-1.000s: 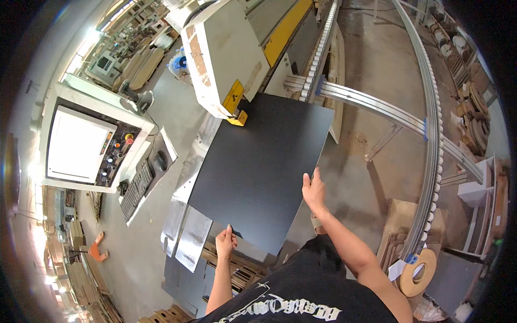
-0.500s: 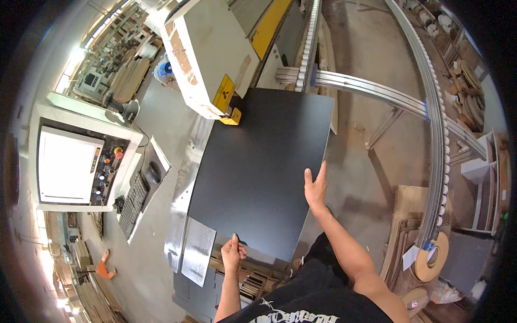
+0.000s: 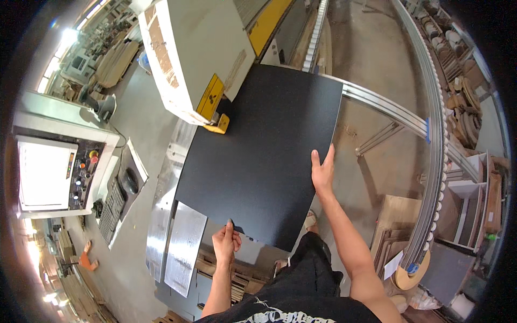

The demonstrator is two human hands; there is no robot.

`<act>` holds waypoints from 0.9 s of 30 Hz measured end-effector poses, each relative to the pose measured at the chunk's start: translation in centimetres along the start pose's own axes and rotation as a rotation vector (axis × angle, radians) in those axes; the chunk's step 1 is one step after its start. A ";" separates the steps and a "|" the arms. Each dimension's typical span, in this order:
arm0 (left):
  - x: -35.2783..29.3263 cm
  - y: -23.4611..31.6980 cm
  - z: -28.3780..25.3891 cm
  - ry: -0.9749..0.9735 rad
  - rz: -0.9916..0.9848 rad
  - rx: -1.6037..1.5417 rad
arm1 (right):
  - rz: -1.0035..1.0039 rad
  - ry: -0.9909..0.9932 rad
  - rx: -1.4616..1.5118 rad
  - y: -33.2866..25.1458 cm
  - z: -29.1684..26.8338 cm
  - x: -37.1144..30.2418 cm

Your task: Assisting in moving and processing boards in a furniture factory.

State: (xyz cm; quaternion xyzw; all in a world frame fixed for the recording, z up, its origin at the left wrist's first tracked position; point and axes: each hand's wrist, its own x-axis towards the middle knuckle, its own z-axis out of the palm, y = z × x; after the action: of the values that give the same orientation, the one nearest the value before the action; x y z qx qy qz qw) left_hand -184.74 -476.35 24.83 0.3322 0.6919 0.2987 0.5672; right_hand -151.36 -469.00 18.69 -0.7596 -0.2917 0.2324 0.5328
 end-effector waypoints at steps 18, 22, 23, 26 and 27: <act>10.6 10.7 14.1 0.044 0.198 0.146 | -0.049 -0.089 -0.123 -0.2 1.2 23.4; 10.1 11.1 19.7 -0.205 0.225 0.017 | 0.023 -0.182 -0.006 5.1 -5.2 31.8; 10.0 10.5 16.9 -0.144 0.228 0.061 | 0.005 -0.261 0.020 2.9 -2.0 28.9; -0.7 9.9 12.7 -0.150 0.359 0.256 | 0.179 -0.373 0.444 1.9 -2.4 19.4; -4.2 8.4 11.9 -0.197 0.317 0.253 | 0.183 -0.353 0.557 3.7 -3.6 17.2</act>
State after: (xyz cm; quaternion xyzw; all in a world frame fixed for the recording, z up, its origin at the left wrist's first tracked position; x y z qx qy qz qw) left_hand -171.46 -474.16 31.82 0.5327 0.6043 0.2612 0.5318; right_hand -135.87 -460.53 15.64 -0.5560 -0.2354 0.4776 0.6382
